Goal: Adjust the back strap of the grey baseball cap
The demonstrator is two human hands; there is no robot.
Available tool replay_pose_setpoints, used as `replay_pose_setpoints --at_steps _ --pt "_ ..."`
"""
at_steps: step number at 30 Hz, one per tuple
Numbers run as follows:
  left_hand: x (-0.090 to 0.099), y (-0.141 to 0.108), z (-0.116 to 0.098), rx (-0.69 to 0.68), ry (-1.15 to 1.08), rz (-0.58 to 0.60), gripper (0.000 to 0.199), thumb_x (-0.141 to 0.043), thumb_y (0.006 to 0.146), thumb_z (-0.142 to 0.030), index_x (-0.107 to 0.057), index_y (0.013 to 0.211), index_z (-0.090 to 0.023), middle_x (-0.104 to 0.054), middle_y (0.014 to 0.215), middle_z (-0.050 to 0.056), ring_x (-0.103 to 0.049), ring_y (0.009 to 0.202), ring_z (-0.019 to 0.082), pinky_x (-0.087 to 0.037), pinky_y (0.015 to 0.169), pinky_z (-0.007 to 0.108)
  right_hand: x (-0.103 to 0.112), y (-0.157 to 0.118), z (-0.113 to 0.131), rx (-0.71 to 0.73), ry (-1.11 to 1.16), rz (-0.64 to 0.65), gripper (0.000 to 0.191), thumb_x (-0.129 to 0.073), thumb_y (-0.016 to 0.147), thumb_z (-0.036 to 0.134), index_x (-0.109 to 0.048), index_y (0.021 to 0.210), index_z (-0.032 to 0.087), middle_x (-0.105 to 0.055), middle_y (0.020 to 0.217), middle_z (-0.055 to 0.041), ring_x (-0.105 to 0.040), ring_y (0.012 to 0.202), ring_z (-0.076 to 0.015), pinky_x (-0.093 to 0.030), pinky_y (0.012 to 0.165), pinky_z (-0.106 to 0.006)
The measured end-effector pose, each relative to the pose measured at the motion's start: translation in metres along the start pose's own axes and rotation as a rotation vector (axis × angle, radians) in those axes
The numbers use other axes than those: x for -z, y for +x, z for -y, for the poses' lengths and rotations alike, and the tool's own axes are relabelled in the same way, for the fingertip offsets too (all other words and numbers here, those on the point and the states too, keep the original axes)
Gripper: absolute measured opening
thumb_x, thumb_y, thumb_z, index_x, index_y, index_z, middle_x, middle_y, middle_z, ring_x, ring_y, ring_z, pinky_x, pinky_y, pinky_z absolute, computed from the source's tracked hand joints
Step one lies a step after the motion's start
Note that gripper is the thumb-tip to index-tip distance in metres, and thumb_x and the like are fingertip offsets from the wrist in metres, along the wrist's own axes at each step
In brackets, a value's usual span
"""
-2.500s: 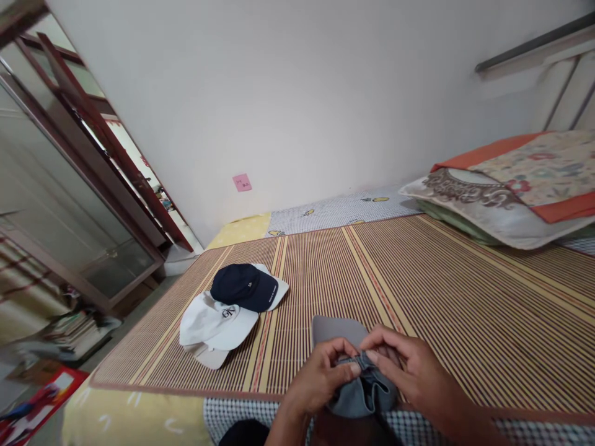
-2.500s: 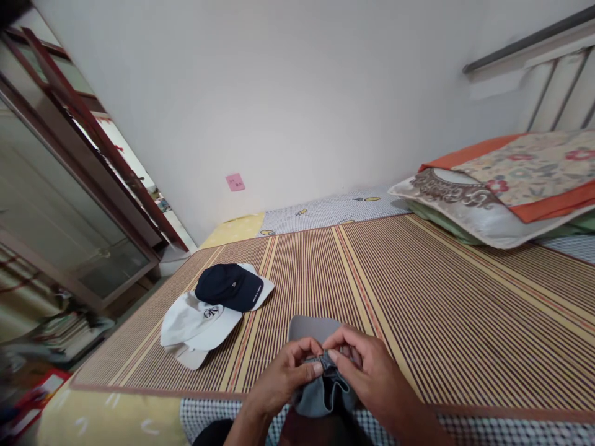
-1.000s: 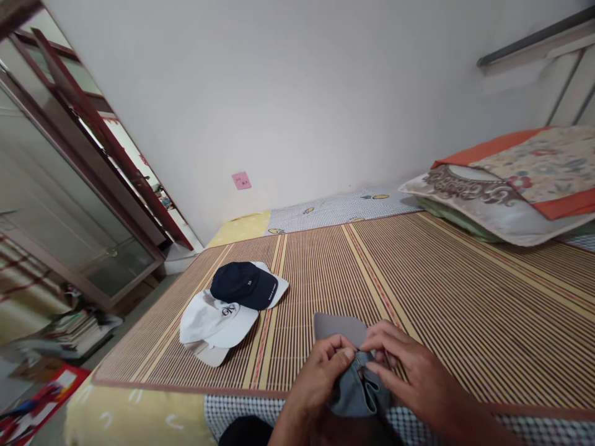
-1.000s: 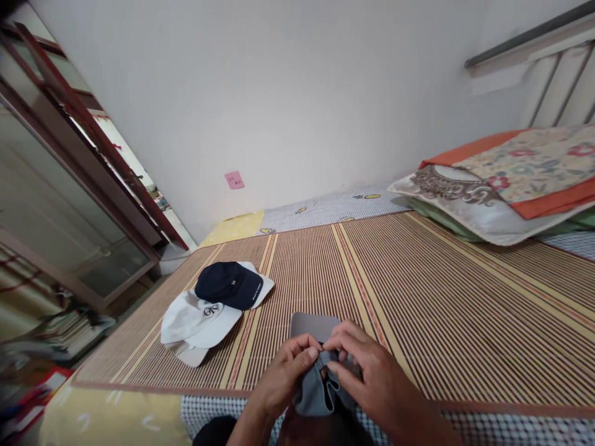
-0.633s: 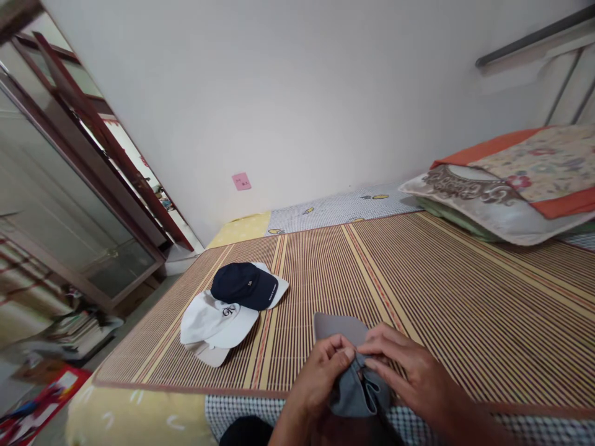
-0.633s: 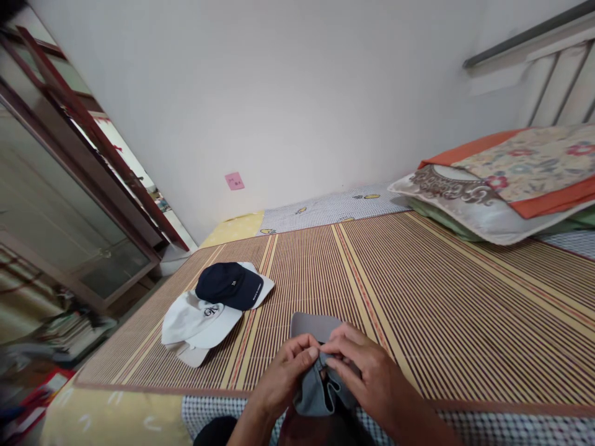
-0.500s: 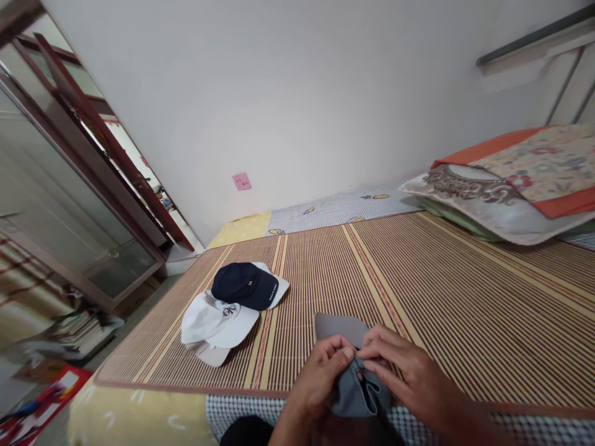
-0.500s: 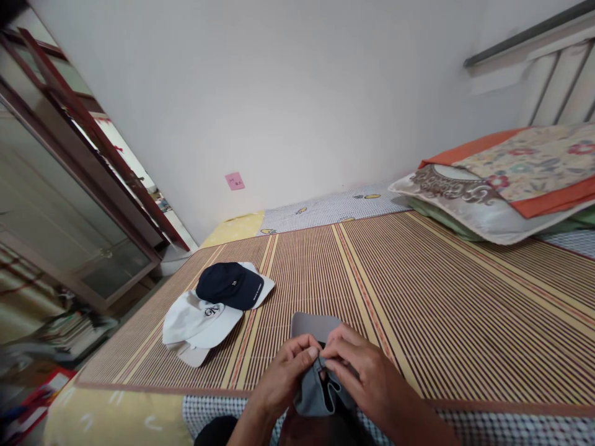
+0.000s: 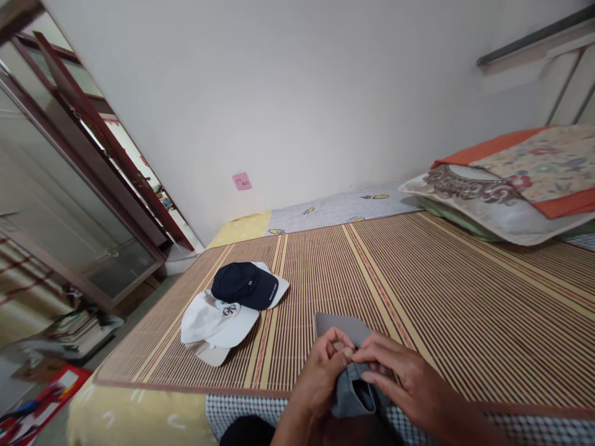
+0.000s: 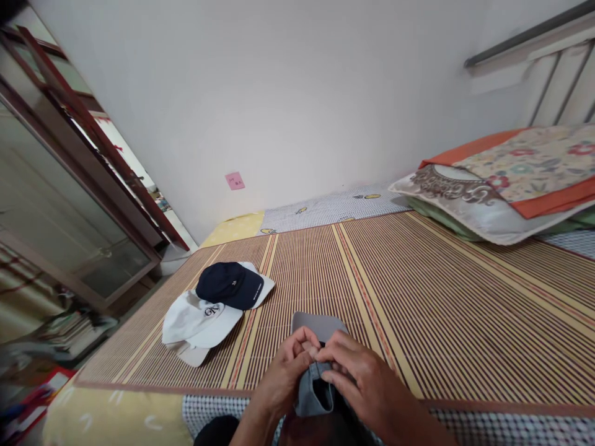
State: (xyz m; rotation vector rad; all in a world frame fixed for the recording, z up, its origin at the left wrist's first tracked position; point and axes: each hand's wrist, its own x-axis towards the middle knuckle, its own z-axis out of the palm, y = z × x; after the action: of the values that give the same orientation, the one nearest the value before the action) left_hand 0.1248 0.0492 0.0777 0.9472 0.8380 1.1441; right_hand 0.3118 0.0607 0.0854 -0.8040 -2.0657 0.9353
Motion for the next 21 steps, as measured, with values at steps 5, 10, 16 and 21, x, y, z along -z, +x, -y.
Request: replay_pose_setpoints --at_steps 5,10,16,21 --pt "-0.005 0.001 0.007 -0.043 0.059 -0.053 0.033 -0.08 0.08 -0.041 -0.057 0.084 -0.018 -0.054 0.073 -0.004 -0.045 0.067 0.01 -0.036 0.066 0.022 -0.002 0.0 0.002 -0.024 -0.057 0.02 0.022 -0.063 0.089 0.014 -0.07 0.105 0.027 -0.066 0.096 -0.0006 -0.064 0.08 -0.016 -0.051 0.074 -0.026" --pt "-0.004 -0.001 0.009 -0.1 0.083 -0.093 0.031 -0.072 0.088 -0.044 -0.054 0.084 -0.019 -0.056 0.081 -0.002 -0.049 0.075 0.014 -0.04 0.074 0.027 -0.004 -0.002 0.0 0.028 -0.107 -0.046 0.02 -0.061 0.089 0.013 -0.067 0.104 0.025 -0.067 0.098 -0.0025 -0.066 0.088 -0.0181 -0.053 0.079 -0.028" --pt "-0.008 -0.017 -0.013 -0.245 0.516 -0.095 0.023 -0.058 0.096 -0.039 -0.056 0.082 -0.02 -0.06 0.095 0.006 -0.056 0.095 0.022 -0.041 0.088 0.033 -0.001 -0.004 -0.005 0.088 -0.121 -0.126 0.018 -0.059 0.093 0.018 -0.067 0.107 0.026 -0.067 0.097 -0.003 -0.065 0.08 -0.0163 -0.054 0.074 -0.027" --pt "-0.014 -0.024 -0.02 -0.257 0.661 -0.097 0.018 -0.058 0.095 -0.034 -0.056 0.082 -0.021 -0.059 0.096 0.006 -0.056 0.097 0.023 -0.041 0.089 0.033 -0.004 -0.003 -0.005 0.1 -0.149 -0.124 0.015 -0.061 0.094 0.018 -0.067 0.104 0.026 -0.067 0.095 -0.0019 -0.065 0.078 -0.0156 -0.053 0.073 -0.026"
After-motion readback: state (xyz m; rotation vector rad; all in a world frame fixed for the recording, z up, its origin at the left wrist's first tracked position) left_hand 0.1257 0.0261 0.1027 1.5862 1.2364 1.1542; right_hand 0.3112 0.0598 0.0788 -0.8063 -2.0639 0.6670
